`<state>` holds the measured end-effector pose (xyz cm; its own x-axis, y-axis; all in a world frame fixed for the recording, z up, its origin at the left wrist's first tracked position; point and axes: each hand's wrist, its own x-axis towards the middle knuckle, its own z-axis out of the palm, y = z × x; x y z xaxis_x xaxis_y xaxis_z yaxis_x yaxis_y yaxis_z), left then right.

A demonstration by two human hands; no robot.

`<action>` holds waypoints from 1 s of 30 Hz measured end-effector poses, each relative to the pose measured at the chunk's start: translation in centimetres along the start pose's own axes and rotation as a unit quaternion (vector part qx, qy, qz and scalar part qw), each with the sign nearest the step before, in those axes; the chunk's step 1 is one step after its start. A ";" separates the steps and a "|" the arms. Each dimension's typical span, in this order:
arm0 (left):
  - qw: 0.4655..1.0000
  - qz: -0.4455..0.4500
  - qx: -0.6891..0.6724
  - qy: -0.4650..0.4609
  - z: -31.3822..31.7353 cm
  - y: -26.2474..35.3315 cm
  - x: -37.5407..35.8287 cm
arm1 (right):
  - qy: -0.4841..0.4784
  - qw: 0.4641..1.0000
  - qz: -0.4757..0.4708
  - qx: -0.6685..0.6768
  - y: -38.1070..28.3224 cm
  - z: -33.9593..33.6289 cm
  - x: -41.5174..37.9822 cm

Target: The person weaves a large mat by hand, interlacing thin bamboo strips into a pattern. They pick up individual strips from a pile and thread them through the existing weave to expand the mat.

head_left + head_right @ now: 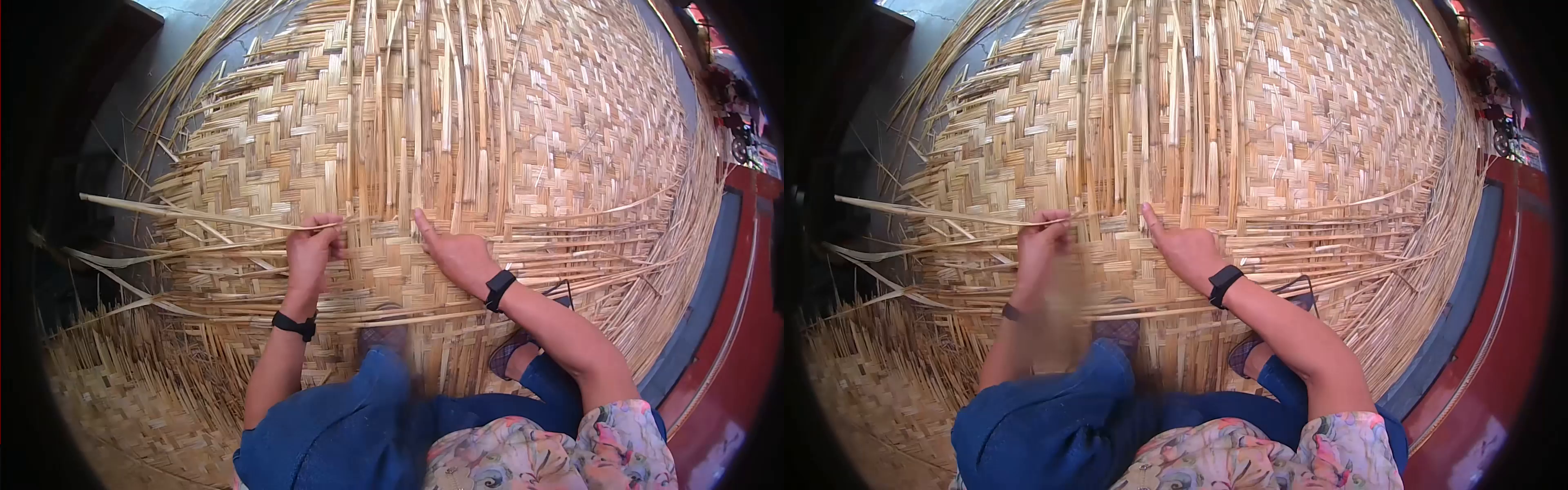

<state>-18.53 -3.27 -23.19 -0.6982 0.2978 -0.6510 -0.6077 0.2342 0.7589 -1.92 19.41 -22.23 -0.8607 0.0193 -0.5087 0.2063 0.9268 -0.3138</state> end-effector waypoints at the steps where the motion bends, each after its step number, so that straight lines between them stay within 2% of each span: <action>1: 1.000 -0.008 -0.026 0.005 -0.5 -0.2 -0.1 | -0.011 1.000 -0.003 0.018 -0.1 -0.4 0.2; 3: 0.998 0.004 0.056 0.038 -1.3 1.9 -2.2 | -0.021 0.999 -0.010 0.043 0.7 -1.1 -0.1; 4: 0.990 -0.043 0.137 0.002 -2.2 3.3 -2.9 | 0.064 0.994 -0.051 0.077 1.1 -0.8 -0.8; 6: 0.946 -0.134 0.288 -0.065 -4.8 5.0 -4.6 | 0.067 0.990 -0.112 0.060 0.0 -2.2 -2.8; 7: 0.946 -0.122 0.275 -0.121 -5.3 4.0 -5.4 | 0.065 0.986 -0.145 0.053 -0.8 -2.5 -4.1; 9: 0.935 -0.092 0.252 -0.231 -6.0 2.0 -6.5 | -0.002 0.985 -0.145 0.099 -0.7 -0.4 -6.0; 10: 0.908 -0.126 0.258 -0.305 -4.8 3.2 -7.7 | -0.035 0.982 -0.142 0.122 -0.5 0.6 -6.6; 11: 0.875 -0.159 0.261 -0.376 -3.1 4.3 -9.0 | -0.029 0.983 -0.140 0.114 -0.2 1.2 -6.9; 13: 0.812 -0.147 0.217 -0.522 -1.5 2.9 -10.3 | -0.021 0.985 -0.139 0.095 0.3 1.8 -7.1; 14: 0.776 -0.169 0.237 -0.560 -0.9 2.0 -10.6 | -0.009 0.988 -0.137 0.075 0.0 1.1 -7.2; 16: 0.693 -0.212 0.278 -0.631 0.2 0.6 -11.0 | 0.125 0.975 -0.178 0.042 -1.0 0.2 -6.9; 17: 0.672 -0.190 0.305 -0.648 0.5 0.1 -10.9 | 0.193 0.961 -0.197 0.026 -1.5 -0.1 -6.7; 19: 0.628 -0.147 0.356 -0.676 1.0 -0.8 -10.8 | 0.075 0.971 -0.227 -0.016 -1.9 -0.1 -7.9; 20: 0.625 -0.144 0.358 -0.678 1.2 -1.4 -10.9 | 0.014 0.970 -0.241 -0.037 -1.9 0.2 -8.7; 22: 0.618 -0.135 0.363 -0.684 1.2 -2.5 -11.1 | 0.007 0.974 -0.219 -0.066 -1.3 1.1 -9.7; 23: 0.632 -0.124 0.341 -0.685 0.9 -2.9 -11.0 | 0.006 0.975 -0.204 -0.085 -1.0 1.4 -9.7; 24: 0.643 -0.108 0.319 -0.688 0.8 -3.3 -11.0 | 0.022 0.982 -0.184 -0.043 -0.2 1.4 -9.7; 26: 0.668 -0.065 0.281 -0.685 1.4 -3.7 -11.1 | 0.134 0.974 -0.109 0.149 -0.5 -1.9 -8.2; 27: 0.682 -0.033 0.270 -0.679 1.8 -3.5 -10.8 | 0.198 0.949 -0.068 0.234 -1.1 -3.8 -7.2; 28: 0.693 0.005 0.262 -0.672 2.6 -3.0 -9.9 | 0.229 0.840 0.005 0.492 -2.2 -5.4 -6.3; 29: 0.695 -0.001 0.233 -0.680 3.9 -1.6 -9.5 | 0.252 0.752 0.020 0.608 -2.9 -7.5 -5.2; 30: 0.711 -0.031 0.166 -0.682 5.2 0.3 -9.3 | 0.298 0.683 0.014 0.667 -3.8 -9.2 -4.1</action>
<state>-10.23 -1.20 -16.83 0.4809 0.8455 -0.2320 -0.3412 0.4242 0.8388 -3.44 19.31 -11.57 -0.8024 0.5474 -0.2377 0.1244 -0.2361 -0.9637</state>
